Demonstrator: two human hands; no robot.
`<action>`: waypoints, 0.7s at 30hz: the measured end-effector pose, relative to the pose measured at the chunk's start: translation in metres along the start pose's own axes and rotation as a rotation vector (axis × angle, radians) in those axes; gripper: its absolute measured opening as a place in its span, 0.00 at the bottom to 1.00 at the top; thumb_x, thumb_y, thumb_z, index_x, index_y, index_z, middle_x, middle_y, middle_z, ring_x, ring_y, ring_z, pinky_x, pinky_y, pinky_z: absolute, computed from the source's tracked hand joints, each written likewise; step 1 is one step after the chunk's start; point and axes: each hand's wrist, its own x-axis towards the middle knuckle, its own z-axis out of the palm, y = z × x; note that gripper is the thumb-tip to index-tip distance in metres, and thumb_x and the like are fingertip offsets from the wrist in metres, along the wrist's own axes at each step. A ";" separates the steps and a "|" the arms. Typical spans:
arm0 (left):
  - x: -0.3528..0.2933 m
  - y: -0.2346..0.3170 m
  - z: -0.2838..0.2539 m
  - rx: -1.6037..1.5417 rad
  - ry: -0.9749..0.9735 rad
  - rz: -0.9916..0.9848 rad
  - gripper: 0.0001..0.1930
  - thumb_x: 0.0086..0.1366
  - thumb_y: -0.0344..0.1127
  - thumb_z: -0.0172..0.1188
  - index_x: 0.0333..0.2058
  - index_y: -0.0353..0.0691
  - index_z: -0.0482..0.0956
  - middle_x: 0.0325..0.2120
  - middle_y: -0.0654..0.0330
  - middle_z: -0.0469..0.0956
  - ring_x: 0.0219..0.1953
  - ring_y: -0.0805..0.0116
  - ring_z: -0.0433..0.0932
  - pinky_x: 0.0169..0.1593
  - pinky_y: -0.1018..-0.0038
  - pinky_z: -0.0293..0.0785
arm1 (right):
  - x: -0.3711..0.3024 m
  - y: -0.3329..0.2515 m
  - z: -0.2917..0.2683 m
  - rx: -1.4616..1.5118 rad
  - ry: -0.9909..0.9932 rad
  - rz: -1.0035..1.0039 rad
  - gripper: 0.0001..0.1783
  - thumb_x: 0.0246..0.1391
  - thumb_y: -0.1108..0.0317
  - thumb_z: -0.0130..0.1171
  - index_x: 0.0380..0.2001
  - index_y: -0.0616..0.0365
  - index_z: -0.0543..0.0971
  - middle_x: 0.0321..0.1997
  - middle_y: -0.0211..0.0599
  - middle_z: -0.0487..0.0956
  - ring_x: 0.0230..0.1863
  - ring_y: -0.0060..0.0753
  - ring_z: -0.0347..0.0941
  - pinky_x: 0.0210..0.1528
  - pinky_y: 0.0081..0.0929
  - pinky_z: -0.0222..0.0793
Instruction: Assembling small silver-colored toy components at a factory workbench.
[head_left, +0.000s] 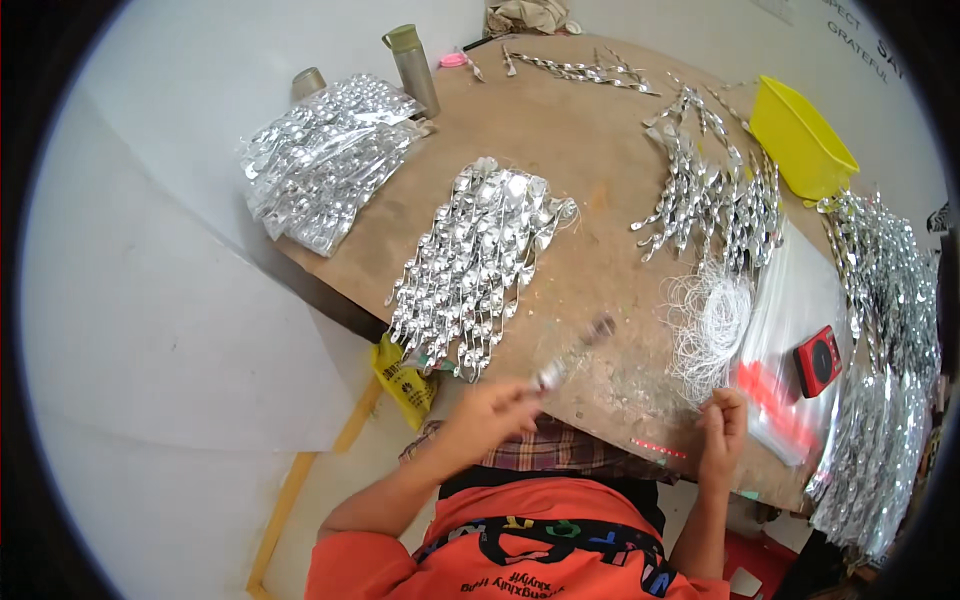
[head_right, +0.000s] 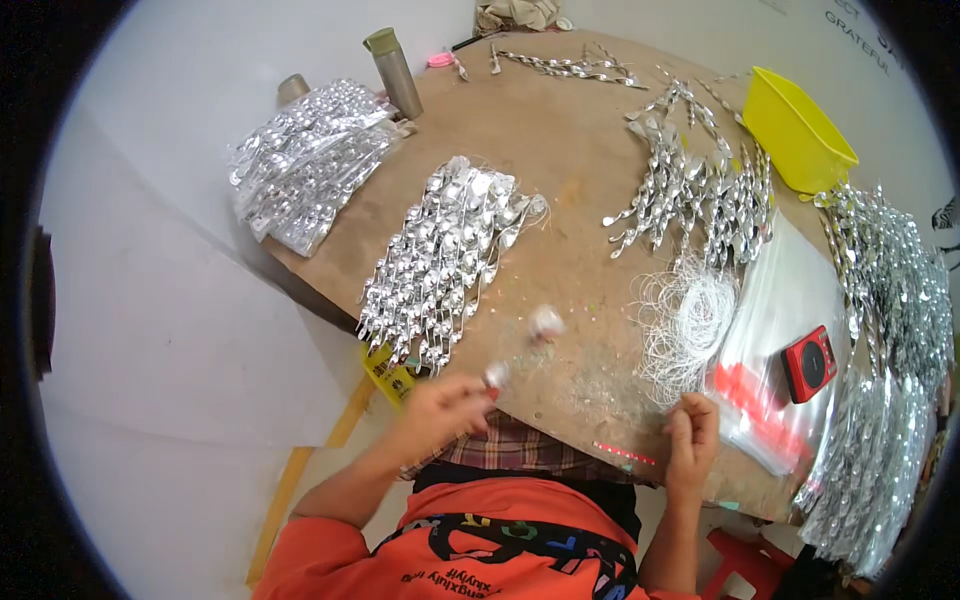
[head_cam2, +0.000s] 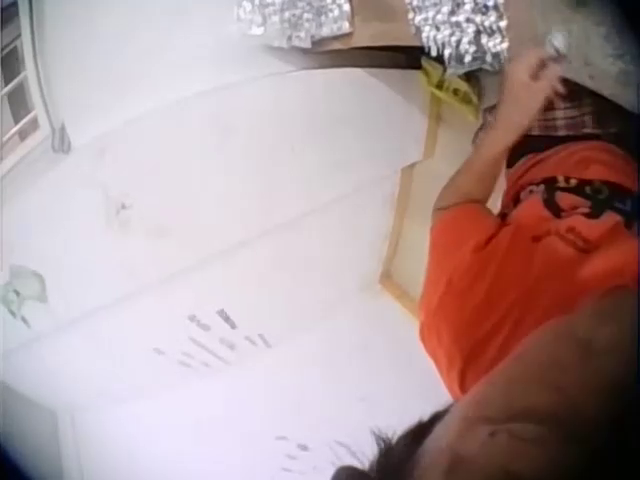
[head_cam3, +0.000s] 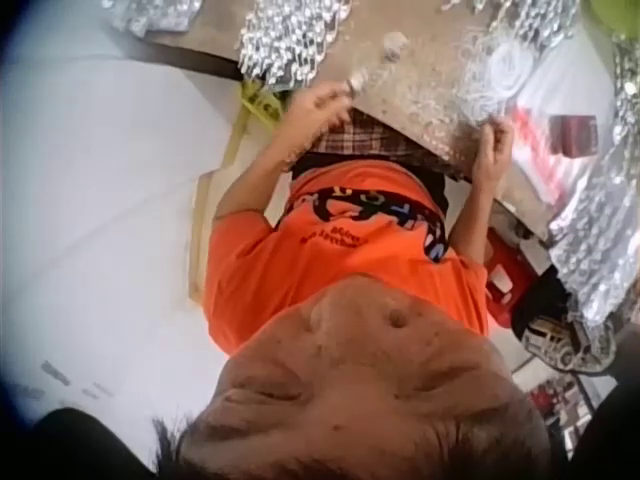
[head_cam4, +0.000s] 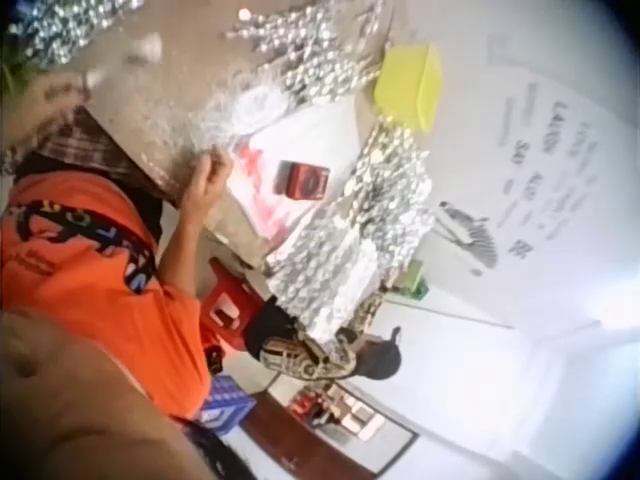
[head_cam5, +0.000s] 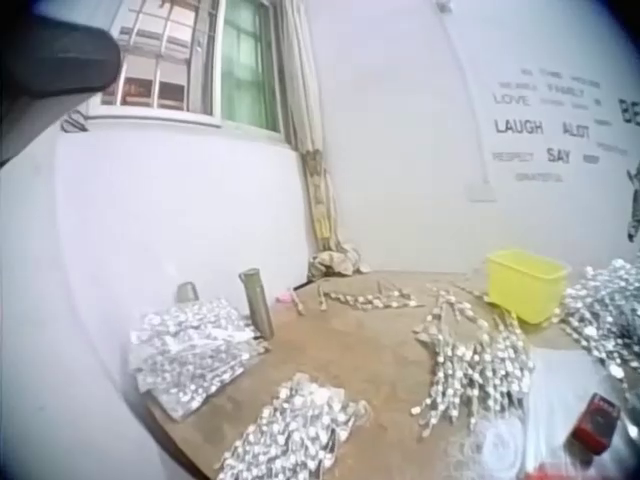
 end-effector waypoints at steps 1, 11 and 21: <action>0.009 0.010 -0.013 0.046 0.140 0.104 0.10 0.60 0.33 0.57 0.38 0.35 0.76 0.22 0.65 0.76 0.25 0.80 0.74 0.29 0.83 0.71 | -0.002 0.007 0.003 -0.023 -0.055 0.004 0.07 0.56 0.73 0.46 0.38 0.61 0.70 0.28 0.27 0.67 0.28 0.16 0.61 0.31 0.14 0.59; 0.111 0.071 -0.096 0.670 0.579 0.482 0.19 0.54 0.36 0.61 0.42 0.29 0.74 0.27 0.57 0.77 0.29 0.72 0.74 0.34 0.78 0.69 | 0.001 0.022 0.003 -0.244 -0.187 -0.043 0.09 0.54 0.76 0.49 0.40 0.61 0.71 0.27 0.25 0.68 0.27 0.14 0.62 0.29 0.13 0.59; 0.105 0.075 -0.034 1.020 0.522 0.767 0.15 0.52 0.35 0.61 0.38 0.37 0.76 0.36 0.54 0.76 0.38 0.54 0.73 0.43 0.65 0.68 | -0.002 0.006 0.003 -0.402 -0.124 -0.030 0.08 0.48 0.74 0.56 0.35 0.60 0.76 0.31 0.33 0.74 0.31 0.26 0.66 0.35 0.23 0.63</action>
